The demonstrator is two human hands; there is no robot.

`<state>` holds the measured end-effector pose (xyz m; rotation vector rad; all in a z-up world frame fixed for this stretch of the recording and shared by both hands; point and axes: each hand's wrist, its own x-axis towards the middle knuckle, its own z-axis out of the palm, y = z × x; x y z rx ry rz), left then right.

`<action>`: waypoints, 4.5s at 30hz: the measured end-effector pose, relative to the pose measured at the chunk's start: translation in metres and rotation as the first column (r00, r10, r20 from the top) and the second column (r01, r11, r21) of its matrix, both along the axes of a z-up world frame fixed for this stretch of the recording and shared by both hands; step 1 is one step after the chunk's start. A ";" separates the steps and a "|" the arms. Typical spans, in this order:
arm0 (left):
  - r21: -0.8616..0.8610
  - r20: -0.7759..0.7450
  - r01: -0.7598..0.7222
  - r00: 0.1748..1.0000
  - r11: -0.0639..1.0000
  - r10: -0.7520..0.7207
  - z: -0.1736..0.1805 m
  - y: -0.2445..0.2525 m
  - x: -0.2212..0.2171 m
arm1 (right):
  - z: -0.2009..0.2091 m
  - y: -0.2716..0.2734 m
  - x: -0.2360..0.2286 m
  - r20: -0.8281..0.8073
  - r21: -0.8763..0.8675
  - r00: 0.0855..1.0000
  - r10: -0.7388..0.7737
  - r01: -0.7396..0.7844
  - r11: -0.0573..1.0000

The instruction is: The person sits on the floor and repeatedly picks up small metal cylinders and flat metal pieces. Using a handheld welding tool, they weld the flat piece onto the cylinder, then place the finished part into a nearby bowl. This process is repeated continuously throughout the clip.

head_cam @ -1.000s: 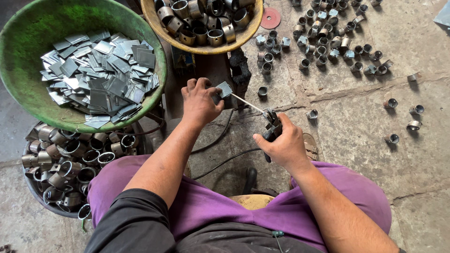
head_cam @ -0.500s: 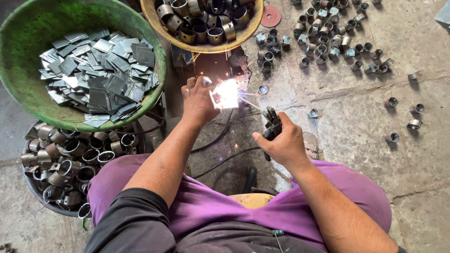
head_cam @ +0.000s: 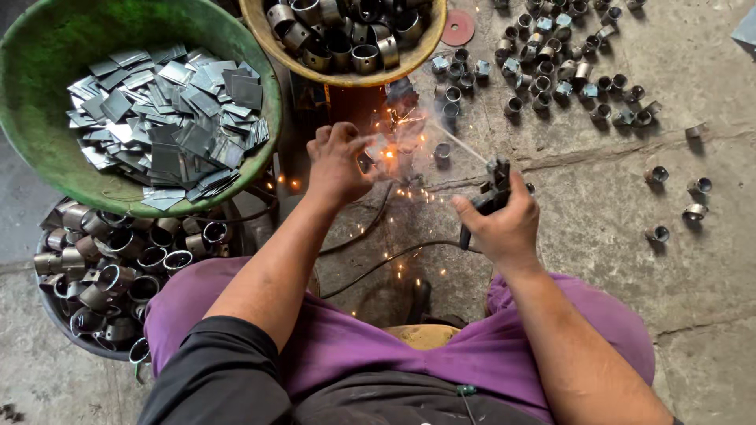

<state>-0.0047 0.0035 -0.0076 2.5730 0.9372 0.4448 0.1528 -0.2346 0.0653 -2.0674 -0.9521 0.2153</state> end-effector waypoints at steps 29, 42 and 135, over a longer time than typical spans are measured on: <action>0.133 0.468 -0.297 0.860 0.945 0.204 0.039 0.048 -0.014 | -0.006 0.028 -0.050 -0.054 -0.083 0.977 0.207 -0.211 0.974; 0.158 0.475 -0.285 0.861 0.945 0.180 0.036 0.051 -0.014 | -0.010 0.026 -0.050 -0.054 -0.030 0.980 0.191 -0.192 0.981; -0.549 -0.020 -0.184 0.978 0.815 0.207 -0.024 0.057 0.027 | -0.021 0.001 0.048 -0.855 0.391 0.508 0.105 0.498 0.774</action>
